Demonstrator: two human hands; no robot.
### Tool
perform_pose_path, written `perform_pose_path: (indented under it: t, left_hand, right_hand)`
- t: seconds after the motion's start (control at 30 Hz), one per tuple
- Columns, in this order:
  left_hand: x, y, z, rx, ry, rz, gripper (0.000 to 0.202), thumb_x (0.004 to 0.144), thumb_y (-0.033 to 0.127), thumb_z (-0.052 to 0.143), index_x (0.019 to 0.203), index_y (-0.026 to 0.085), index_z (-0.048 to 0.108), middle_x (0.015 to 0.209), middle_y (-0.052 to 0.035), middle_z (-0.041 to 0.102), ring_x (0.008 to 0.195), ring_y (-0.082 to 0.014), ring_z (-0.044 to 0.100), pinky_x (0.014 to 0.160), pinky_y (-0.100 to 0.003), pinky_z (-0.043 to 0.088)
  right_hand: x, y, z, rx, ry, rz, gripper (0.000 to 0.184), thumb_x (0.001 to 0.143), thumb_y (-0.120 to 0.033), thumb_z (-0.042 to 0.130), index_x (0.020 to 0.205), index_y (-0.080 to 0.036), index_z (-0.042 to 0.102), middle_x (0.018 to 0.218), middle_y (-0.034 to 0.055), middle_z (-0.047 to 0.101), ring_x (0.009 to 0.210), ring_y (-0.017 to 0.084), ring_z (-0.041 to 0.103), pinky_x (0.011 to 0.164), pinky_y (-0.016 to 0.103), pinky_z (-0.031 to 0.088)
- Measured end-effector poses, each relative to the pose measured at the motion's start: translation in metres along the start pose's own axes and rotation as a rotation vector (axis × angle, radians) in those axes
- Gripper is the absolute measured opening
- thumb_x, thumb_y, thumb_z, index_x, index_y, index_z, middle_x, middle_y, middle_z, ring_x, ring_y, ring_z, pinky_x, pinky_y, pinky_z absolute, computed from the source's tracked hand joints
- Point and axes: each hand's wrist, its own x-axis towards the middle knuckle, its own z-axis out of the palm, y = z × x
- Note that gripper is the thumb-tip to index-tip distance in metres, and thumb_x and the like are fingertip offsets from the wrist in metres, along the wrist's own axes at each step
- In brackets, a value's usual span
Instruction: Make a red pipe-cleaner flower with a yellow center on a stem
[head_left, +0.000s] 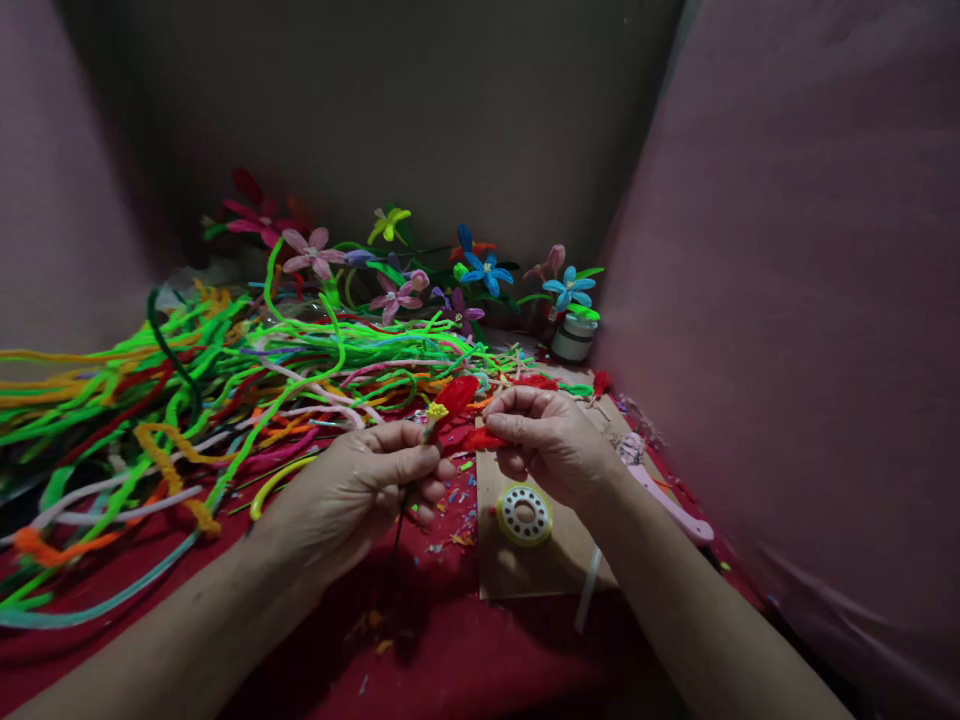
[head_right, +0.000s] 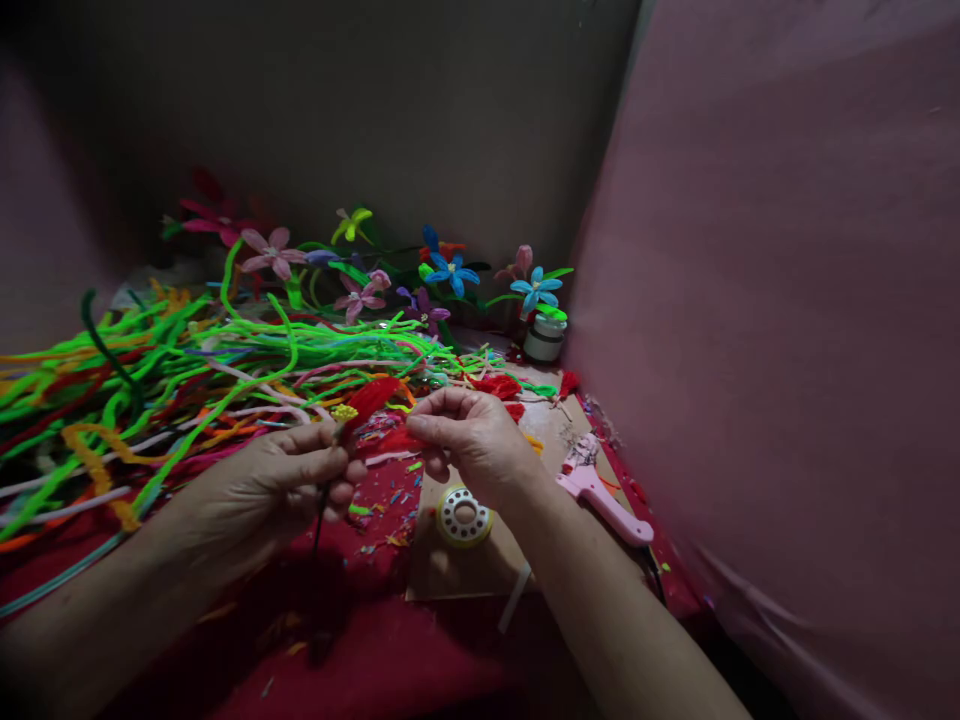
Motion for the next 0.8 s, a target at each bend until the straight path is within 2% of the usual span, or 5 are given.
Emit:
perform_pose_path:
  t: [0.17, 0.3, 0.43, 0.6, 0.8]
  left_hand:
    - [-0.001, 0.002, 0.002, 0.003, 0.048, 0.002, 0.015, 0.071, 0.0, 0.061, 0.069, 0.014, 0.059, 0.053, -0.0006, 0.061, 0.043, -0.0106, 0.059, 0.036, -0.015, 0.046]
    - [0.002, 0.004, 0.004, 0.017, 0.104, 0.018, 0.018, 0.073, -0.004, 0.056, 0.07, 0.014, 0.058, 0.054, -0.0001, 0.06, 0.042, -0.0105, 0.059, 0.034, -0.016, 0.047]
    - [0.005, 0.002, 0.004, 0.032, 0.11, 0.014, 0.017, 0.074, -0.004, 0.055, 0.071, 0.013, 0.058, 0.053, -0.0004, 0.06, 0.042, -0.0112, 0.059, 0.035, -0.017, 0.048]
    - [0.005, 0.001, 0.006, 0.022, 0.107, 0.026, 0.018, 0.074, -0.005, 0.055, 0.07, 0.013, 0.057, 0.054, -0.0005, 0.06, 0.043, -0.0105, 0.059, 0.035, -0.016, 0.048]
    - [0.006, -0.002, 0.003, -0.015, 0.074, 0.063, 0.014, 0.073, -0.001, 0.059, 0.068, 0.012, 0.058, 0.057, -0.0025, 0.062, 0.046, -0.0108, 0.06, 0.038, -0.016, 0.048]
  right_hand:
    - [-0.028, 0.009, -0.01, -0.264, 0.117, -0.101, 0.017, 0.078, -0.033, 0.061, 0.087, -0.019, 0.06, 0.069, -0.0011, 0.06, 0.053, 0.01, 0.055, 0.05, 0.025, 0.044]
    - [-0.065, 0.011, -0.062, -1.048, 0.489, -0.326, 0.021, 0.083, -0.027, 0.052, 0.101, -0.019, 0.06, 0.101, 0.01, 0.062, 0.094, 0.022, 0.056, 0.082, 0.038, 0.045]
    - [-0.096, 0.013, -0.112, -1.677, 0.619, -0.095, 0.046, 0.08, -0.033, 0.055, 0.119, -0.008, 0.053, 0.105, 0.0207, 0.06, 0.097, 0.033, 0.052, 0.084, 0.048, 0.042]
    - [-0.112, 0.023, -0.125, -1.789, 0.523, 0.025, 0.052, 0.082, -0.041, 0.052, 0.123, -0.009, 0.05, 0.1, 0.0182, 0.062, 0.088, 0.031, 0.054, 0.077, 0.042, 0.044]
    - [-0.119, 0.039, -0.141, -1.669, 0.649, -0.278, 0.041, 0.08, -0.036, 0.05, 0.111, -0.01, 0.06, 0.091, 0.0166, 0.066, 0.083, 0.029, 0.056, 0.074, 0.043, 0.047]
